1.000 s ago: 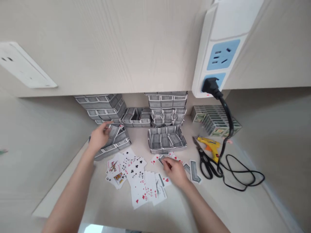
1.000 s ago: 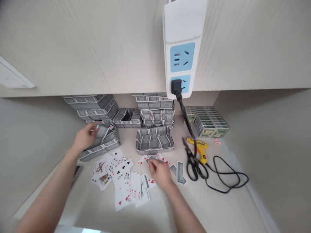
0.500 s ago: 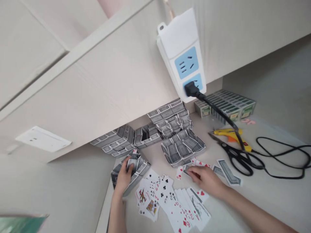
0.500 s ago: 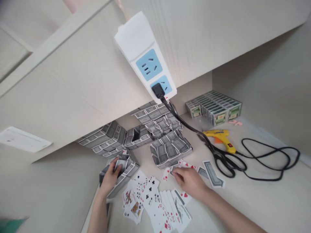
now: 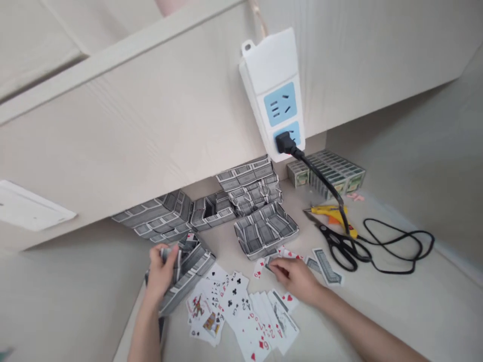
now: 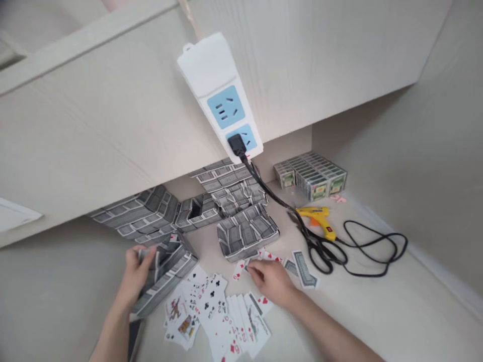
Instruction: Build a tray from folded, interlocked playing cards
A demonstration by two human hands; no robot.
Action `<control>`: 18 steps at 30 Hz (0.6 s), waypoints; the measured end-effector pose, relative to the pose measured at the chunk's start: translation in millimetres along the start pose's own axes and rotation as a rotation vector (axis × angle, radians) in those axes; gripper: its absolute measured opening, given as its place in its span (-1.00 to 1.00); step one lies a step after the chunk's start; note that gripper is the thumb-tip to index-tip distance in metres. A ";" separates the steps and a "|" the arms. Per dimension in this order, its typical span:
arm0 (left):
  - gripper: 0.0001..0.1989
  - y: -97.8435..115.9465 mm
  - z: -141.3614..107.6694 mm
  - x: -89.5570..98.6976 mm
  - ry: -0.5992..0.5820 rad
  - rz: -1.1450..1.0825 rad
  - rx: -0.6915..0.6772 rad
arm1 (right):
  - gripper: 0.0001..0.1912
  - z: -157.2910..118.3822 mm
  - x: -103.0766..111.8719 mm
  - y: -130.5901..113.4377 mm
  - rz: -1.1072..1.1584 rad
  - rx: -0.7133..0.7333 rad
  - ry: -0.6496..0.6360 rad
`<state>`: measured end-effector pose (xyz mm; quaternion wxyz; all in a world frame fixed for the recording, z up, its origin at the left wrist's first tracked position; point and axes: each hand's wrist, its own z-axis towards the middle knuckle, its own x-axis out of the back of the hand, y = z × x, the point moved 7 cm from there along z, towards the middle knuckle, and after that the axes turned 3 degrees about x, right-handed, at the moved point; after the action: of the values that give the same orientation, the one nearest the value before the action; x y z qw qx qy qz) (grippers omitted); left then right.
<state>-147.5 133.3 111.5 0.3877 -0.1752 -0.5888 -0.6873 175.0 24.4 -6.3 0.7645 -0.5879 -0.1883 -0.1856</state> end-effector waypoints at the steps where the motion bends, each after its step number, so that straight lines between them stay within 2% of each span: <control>1: -0.66 10.9 -5.3 5.9 0.028 -0.040 -0.025 | -0.75 -0.6 0.5 -1.4 0.007 0.000 0.010; 3: -0.65 35.3 -21.4 14.0 0.049 -0.151 -0.091 | -0.77 -2.3 2.0 -7.5 0.059 -0.010 0.032; 4: -0.67 47.3 -31.7 13.5 0.015 -0.236 -0.115 | -0.78 -3.2 1.8 -13.2 0.101 -0.012 0.026; 6: -0.69 68.3 -55.8 6.5 -0.059 -0.383 -0.128 | -0.78 -5.2 -0.9 -33.0 0.176 0.033 -0.023; 7: -0.69 77.7 -68.9 -0.4 -0.105 -0.475 -0.126 | -0.71 -6.6 -3.9 -45.7 0.204 0.069 -0.070; 10: -0.75 99.8 -107.9 -34.0 -0.308 -0.831 -0.054 | -0.09 -12.2 -14.5 -79.8 0.353 0.115 -0.196; 11: -0.76 105.9 -120.5 -48.1 -0.398 -0.918 -0.015 | -0.02 -14.2 -17.9 -87.9 0.388 0.114 -0.227; 12: -0.76 110.3 -132.0 -60.8 -0.466 -0.988 0.029 | -0.06 -16.0 -20.7 -93.8 0.410 0.110 -0.250; 14: -0.77 112.6 -149.1 -76.7 -0.468 -1.123 0.124 | -0.32 -19.3 -23.5 -96.0 0.424 0.061 -0.262; 18: -0.76 109.5 -175.3 -93.1 -0.453 -1.345 0.284 | -0.41 -28.3 -25.0 -80.5 0.375 -0.025 -0.272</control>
<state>30.6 -2.6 77.3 -0.2315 0.1391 -0.7186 -0.6409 114.8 -20.8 41.1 0.7457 -0.6418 -0.1747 0.0383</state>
